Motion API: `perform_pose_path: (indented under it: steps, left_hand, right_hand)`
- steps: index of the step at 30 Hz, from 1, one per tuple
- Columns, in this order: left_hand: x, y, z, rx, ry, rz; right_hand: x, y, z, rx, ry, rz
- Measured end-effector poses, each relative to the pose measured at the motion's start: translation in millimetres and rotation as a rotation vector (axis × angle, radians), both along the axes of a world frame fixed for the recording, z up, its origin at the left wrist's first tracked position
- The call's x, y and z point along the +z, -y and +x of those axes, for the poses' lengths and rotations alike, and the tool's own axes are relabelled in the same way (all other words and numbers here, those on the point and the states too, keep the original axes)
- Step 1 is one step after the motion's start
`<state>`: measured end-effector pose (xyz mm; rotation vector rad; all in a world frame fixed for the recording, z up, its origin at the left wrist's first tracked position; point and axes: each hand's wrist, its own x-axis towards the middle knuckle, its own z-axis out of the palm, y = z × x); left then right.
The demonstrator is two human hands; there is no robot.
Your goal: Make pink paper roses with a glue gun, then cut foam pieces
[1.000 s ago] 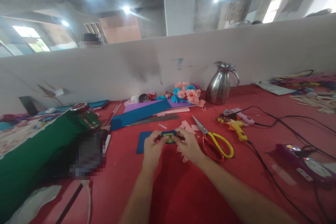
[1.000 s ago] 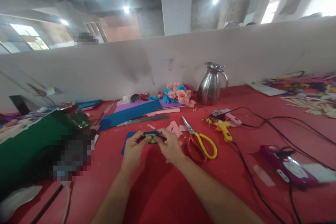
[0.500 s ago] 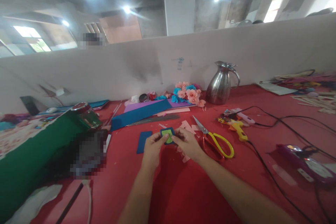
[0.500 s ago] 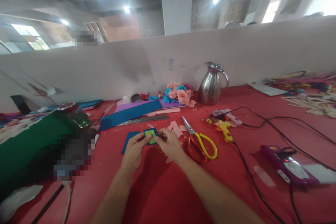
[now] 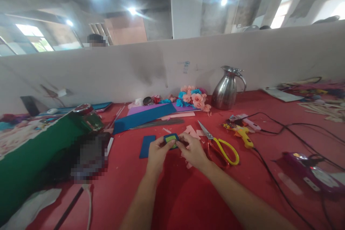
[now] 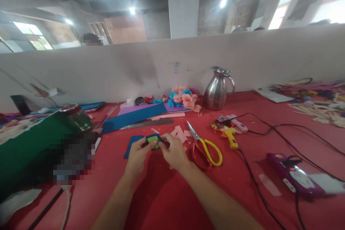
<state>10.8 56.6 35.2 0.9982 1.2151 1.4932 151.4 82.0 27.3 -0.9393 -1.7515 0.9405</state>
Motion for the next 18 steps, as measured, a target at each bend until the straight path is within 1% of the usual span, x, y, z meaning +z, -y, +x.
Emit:
perform_pose_path:
  steps: [3, 6, 9, 11, 13, 14, 15, 17, 18]
  left_hand:
    - [-2.0, -2, -3, 0.037, 0.114, -0.074]
    - [-3.0, -4, -8, 0.061, 0.281, -0.121]
    - [-3.2, -6, -12, 0.092, 0.432, -0.141]
    - [-3.8, -7, -12, 0.108, 0.476, -0.132]
    - [-4.5, -7, -11, 0.120, 0.450, -0.090]
    - [-4.6, -6, -10, 0.124, 0.407, -0.061]
    - [-4.2, -5, -8, 0.121, 0.348, -0.034]
    - [-2.2, -2, -5, 0.092, 0.227, -0.002]
    - [-0.9, 0, -4, 0.069, 0.184, -0.002]
  right_hand:
    - [14.5, -9, 20, -0.042, 0.291, 0.024]
    - [28.2, -12, 56, -0.133, 0.656, -0.001]
    - [27.4, -5, 88, -0.212, 0.900, 0.032]
    - [22.9, 3, 99, -0.272, 0.979, 0.020]
    - [22.8, 11, 96, -0.333, 0.918, 0.036]
    - [25.3, 15, 89, -0.341, 0.825, 0.055]
    - [29.3, 18, 80, -0.319, 0.697, 0.075]
    - [38.6, 22, 56, -0.142, 0.443, 0.066]
    - [42.2, 23, 44, -0.090, 0.349, 0.081]
